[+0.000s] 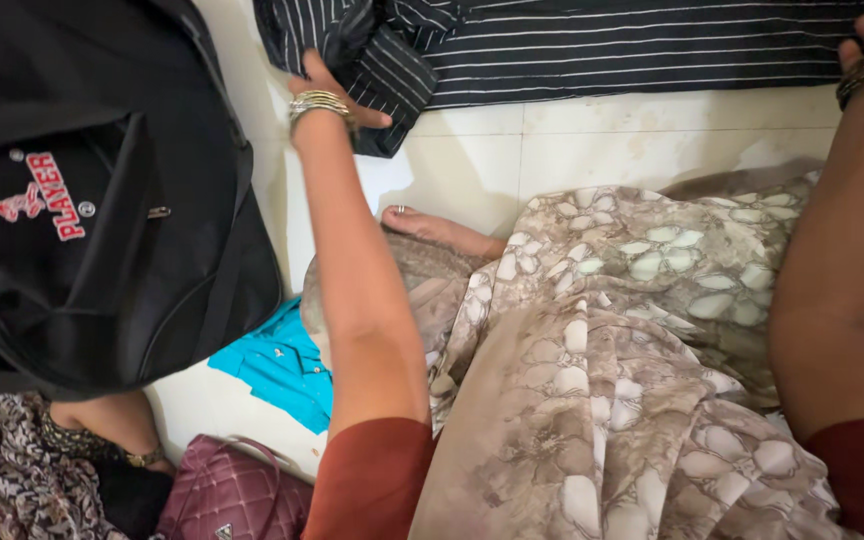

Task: The person folds a black and white striped shirt on the floor, smoothing the fabric with their hands and folding in the sleeves.

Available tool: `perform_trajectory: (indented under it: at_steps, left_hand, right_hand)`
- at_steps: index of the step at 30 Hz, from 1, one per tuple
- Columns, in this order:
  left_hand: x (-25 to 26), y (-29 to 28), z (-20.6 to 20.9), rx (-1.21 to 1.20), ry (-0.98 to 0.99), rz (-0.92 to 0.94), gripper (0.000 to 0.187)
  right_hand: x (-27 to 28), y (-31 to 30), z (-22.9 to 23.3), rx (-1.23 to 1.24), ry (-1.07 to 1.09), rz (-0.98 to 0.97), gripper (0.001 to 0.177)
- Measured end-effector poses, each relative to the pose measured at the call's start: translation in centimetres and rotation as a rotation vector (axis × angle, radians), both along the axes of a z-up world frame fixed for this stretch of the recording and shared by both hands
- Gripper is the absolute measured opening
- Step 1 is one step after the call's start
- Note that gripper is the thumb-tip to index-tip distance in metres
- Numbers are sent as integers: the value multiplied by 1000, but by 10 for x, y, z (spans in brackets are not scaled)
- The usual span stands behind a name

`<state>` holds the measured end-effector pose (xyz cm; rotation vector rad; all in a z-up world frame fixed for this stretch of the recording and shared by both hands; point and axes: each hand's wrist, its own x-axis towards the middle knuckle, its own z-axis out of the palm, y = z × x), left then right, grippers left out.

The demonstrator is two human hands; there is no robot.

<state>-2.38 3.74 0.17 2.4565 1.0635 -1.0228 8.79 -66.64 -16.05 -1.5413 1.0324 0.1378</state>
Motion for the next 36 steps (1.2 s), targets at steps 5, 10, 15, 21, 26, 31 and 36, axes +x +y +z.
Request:
perform_trajectory:
  at_steps: [5,10,15,21,26,31,36]
  left_hand:
    - [-8,6,-38,136,-153,187,80]
    - [-2,47,-61,156,-26,4,32]
    - [8,65,-40,-966,-888,769,32]
    - [27,73,-35,-689,-1211,577,25]
    - [26,94,-108,54,-557,-229,23]
    - [9,98,-138,175,-242,-550,21]
    - [-11,73,-110,61,-387,-23,50]
  right_hand:
    - [4,2,15,-112,98,-23,34]
    - [1,1,15,-221,135,37,34]
    - [-4,3,14,-267,65,174,34]
    - [-5,2,11,-248,52,154,34]
    - [7,-8,13,-275,97,161,27]
    - [-1,-57,7,-599,-143,277,29]
    - [-18,-75,-8,-671,-221,416,35]
